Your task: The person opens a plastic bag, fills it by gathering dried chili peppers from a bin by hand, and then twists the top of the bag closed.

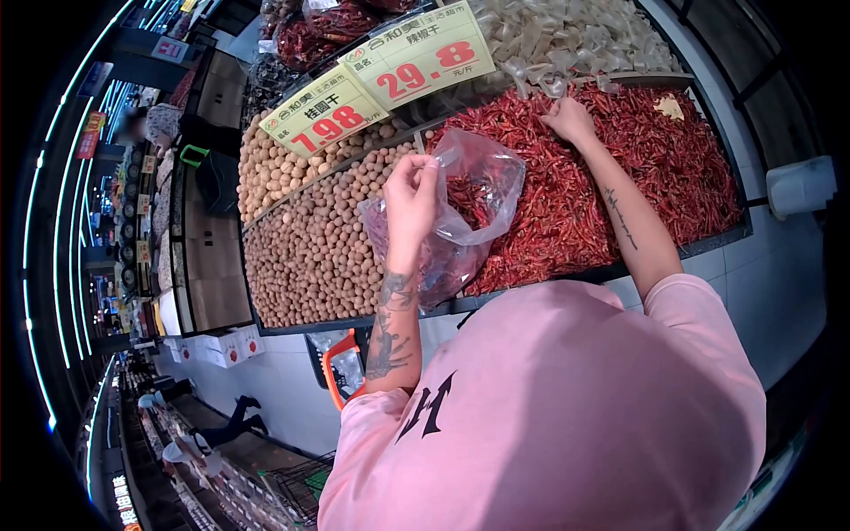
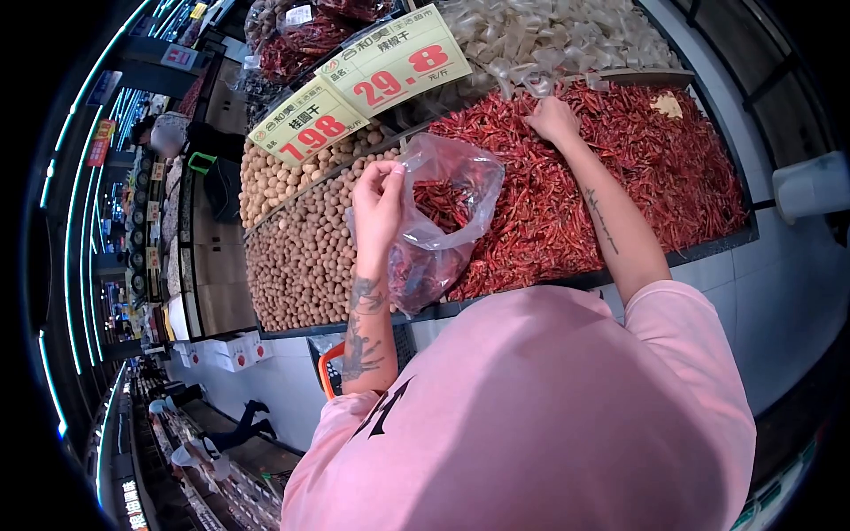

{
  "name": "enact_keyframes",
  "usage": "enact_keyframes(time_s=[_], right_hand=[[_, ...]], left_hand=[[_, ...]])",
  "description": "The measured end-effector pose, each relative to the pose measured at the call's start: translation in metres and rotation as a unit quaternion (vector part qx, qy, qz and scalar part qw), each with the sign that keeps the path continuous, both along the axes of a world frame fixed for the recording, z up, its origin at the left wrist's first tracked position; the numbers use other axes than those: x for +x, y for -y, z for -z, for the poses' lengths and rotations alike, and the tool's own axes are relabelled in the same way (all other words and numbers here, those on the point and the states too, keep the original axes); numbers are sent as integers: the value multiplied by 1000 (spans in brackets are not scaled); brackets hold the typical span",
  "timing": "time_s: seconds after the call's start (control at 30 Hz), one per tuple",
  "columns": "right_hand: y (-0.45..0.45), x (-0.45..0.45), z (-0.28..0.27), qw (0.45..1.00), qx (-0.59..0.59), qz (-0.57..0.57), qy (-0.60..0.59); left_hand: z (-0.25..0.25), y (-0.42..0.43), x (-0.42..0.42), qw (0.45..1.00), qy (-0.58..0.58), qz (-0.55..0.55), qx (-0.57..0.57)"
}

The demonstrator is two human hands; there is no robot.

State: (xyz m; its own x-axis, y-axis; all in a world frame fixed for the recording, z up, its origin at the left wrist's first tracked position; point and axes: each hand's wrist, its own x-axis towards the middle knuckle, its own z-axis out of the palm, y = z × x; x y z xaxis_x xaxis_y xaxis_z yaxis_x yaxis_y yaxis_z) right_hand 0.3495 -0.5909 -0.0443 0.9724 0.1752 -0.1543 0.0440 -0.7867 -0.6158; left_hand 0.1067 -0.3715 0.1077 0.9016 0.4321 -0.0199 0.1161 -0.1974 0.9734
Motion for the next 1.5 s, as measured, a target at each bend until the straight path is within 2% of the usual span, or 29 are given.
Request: enact_keyframes(time_s=[0.07,0.2,0.27,0.4,0.5,0.53,0.6,0.63,0.67,0.73,0.77,0.8,0.83,0.9,0.93,1.03,1.07,1.13,1.2,1.27,1.33,1.4,1.5], right_hand=[[3,-1,3,1000,2,-9,0],[19,0,5,991,110,-28,66],[30,3,3,985,144,-60,66],[44,2,-4,986,150,-52,43],[52,1,3,967,245,-63,-14],[58,2,5,968,244,-63,-14],[68,0,-6,968,196,-114,-110],[72,3,-7,958,209,-119,-158],[71,6,-16,958,209,-121,-157],[69,13,-42,927,193,-162,-277],[58,20,-47,930,202,-168,-259],[43,34,-41,939,226,-134,-222],[28,44,-48,916,340,-61,-206],[5,60,-69,795,569,-4,-209],[-1,59,-75,795,569,-5,-211],[-11,66,-58,911,411,-6,-33],[-12,63,-34,941,308,5,137],[-6,12,-50,985,125,-15,121],[-15,-33,-12,988,-23,-4,156],[-19,-79,4,974,-135,-66,167],[-17,-93,3,971,-120,-64,196],[-12,-98,-7,981,-128,-101,105],[-8,-95,-6,979,-144,-101,107]], left_hand=[[2,-1,-2,1000,7,-5,12],[0,-1,-6,1000,7,-9,3],[0,-1,-4,1000,7,-10,3],[5,-4,0,1000,16,-3,16],[10,-6,1,999,23,6,24],[10,-7,1,999,27,7,27],[8,-7,0,999,31,8,29],[6,-6,-1,1000,18,5,15],[4,-6,-3,1000,6,1,2],[7,-9,-2,1000,8,8,0],[9,-9,-1,1000,9,19,-2],[10,-8,1,1000,10,21,-2],[11,-6,2,1000,18,23,1],[10,-2,5,999,27,22,4],[7,0,4,999,33,23,-5],[2,0,0,999,31,12,-10],[2,-1,-1,1000,23,1,-7],[4,-4,-2,1000,26,-5,-8],[9,-4,-4,1000,23,-6,-7],[14,-3,0,999,32,-2,9],[9,1,2,999,32,1,-2],[7,2,2,999,31,3,-13],[10,1,5,1000,23,4,15]])
